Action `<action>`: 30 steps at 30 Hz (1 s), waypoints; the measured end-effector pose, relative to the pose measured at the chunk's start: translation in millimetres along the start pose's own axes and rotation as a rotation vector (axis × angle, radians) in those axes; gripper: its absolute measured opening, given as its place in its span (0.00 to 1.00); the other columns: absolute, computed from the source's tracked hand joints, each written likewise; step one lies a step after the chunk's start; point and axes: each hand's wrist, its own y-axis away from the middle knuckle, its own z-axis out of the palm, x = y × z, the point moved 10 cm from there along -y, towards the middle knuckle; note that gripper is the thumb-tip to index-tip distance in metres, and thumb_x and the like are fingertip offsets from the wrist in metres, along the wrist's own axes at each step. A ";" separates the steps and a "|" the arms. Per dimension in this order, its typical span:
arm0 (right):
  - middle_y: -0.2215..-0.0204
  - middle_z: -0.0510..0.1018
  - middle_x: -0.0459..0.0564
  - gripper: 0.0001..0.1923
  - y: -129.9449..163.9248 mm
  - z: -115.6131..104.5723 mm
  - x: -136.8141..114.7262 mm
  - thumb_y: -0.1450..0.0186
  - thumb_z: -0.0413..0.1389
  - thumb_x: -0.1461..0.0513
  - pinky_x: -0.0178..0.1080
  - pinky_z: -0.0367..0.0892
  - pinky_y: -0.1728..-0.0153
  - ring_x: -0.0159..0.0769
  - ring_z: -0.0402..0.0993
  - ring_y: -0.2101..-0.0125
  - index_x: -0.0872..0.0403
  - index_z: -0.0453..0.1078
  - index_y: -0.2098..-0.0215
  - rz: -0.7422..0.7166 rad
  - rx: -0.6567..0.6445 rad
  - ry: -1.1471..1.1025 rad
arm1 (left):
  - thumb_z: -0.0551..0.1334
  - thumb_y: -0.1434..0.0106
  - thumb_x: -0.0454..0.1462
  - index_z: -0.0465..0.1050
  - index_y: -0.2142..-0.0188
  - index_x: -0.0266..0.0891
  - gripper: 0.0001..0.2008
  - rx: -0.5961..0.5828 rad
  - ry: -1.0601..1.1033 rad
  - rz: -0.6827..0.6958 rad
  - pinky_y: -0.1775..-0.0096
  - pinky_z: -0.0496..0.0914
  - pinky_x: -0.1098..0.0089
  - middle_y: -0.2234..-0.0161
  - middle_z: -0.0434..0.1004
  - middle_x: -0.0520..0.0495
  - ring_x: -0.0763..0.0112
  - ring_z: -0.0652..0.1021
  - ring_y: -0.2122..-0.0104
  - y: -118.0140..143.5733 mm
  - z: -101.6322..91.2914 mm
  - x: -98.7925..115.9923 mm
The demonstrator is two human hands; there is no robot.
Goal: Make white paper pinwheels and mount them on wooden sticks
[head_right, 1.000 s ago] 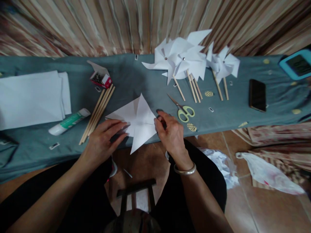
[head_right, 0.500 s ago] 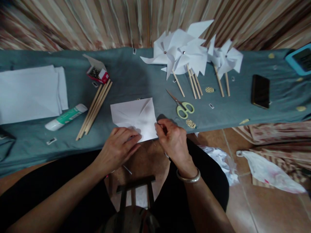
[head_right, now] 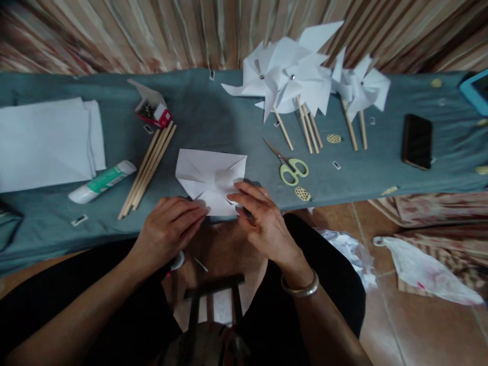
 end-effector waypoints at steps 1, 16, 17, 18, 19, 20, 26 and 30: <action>0.43 0.75 0.55 0.16 -0.2 2.7 1.6 0.36 0.56 0.68 0.53 0.65 0.41 0.43 0.70 0.42 0.51 0.76 0.52 0.016 -0.004 -0.037 | 0.62 0.34 0.31 0.75 0.58 0.33 0.06 -0.003 0.010 -0.011 0.64 0.69 0.63 0.62 0.81 0.44 0.63 0.76 0.65 0.2 0.7 -1.2; 0.64 0.82 0.48 0.06 -17.1 15.2 1.4 0.35 0.60 0.63 0.44 0.72 0.55 0.38 0.76 0.60 0.51 0.77 0.59 0.090 0.120 -0.083 | 0.60 0.33 0.31 0.69 0.50 0.31 0.12 -0.013 0.048 -0.056 0.64 0.74 0.62 0.63 0.80 0.43 0.62 0.77 0.65 0.5 2.1 -0.7; 0.65 0.81 0.48 0.08 -17.7 15.7 0.8 0.35 0.60 0.63 0.43 0.72 0.57 0.38 0.76 0.62 0.52 0.77 0.57 0.098 0.120 -0.064 | 0.59 0.33 0.30 0.68 0.48 0.31 0.14 -0.013 0.056 -0.060 0.64 0.74 0.63 0.63 0.80 0.43 0.63 0.77 0.65 0.3 2.1 -0.3; 0.65 0.81 0.48 0.10 -18.2 15.7 0.8 0.35 0.61 0.62 0.42 0.72 0.58 0.37 0.76 0.63 0.52 0.76 0.55 0.111 0.124 -0.046 | 0.58 0.32 0.30 0.66 0.46 0.31 0.15 -0.012 0.066 -0.057 0.63 0.75 0.63 0.63 0.80 0.43 0.63 0.77 0.64 0.2 2.1 0.6; 0.64 0.81 0.48 0.13 -18.5 15.4 1.0 0.36 0.61 0.62 0.42 0.73 0.58 0.37 0.76 0.64 0.53 0.75 0.52 0.125 0.130 -0.030 | 0.58 0.32 0.30 0.66 0.45 0.32 0.16 -0.012 0.077 -0.051 0.62 0.75 0.63 0.61 0.80 0.43 0.63 0.77 0.63 0.1 2.3 1.7; 0.64 0.81 0.49 0.15 -18.8 15.2 1.1 0.36 0.61 0.62 0.41 0.73 0.58 0.37 0.76 0.65 0.54 0.73 0.50 0.136 0.135 -0.016 | 0.58 0.32 0.29 0.66 0.45 0.32 0.16 -0.012 0.089 -0.043 0.61 0.76 0.63 0.60 0.80 0.42 0.63 0.77 0.62 0.4 2.6 2.8; 0.65 0.81 0.50 0.10 -20.4 16.5 -13.1 0.34 0.60 0.62 0.41 0.73 0.59 0.39 0.77 0.63 0.55 0.73 0.55 0.035 0.144 0.089 | 0.61 0.36 0.26 0.68 0.48 0.30 0.16 -0.008 0.138 -0.008 0.58 0.78 0.60 0.58 0.78 0.39 0.61 0.76 0.59 6.1 6.2 4.0; 0.63 0.82 0.53 0.07 -20.6 19.2 -26.1 0.32 0.56 0.62 0.45 0.73 0.57 0.42 0.76 0.61 0.55 0.74 0.58 -0.072 0.141 0.170 | 0.60 0.35 0.26 0.69 0.48 0.30 0.16 0.001 0.167 -0.019 0.58 0.78 0.60 0.58 0.78 0.39 0.62 0.76 0.59 8.2 6.9 2.0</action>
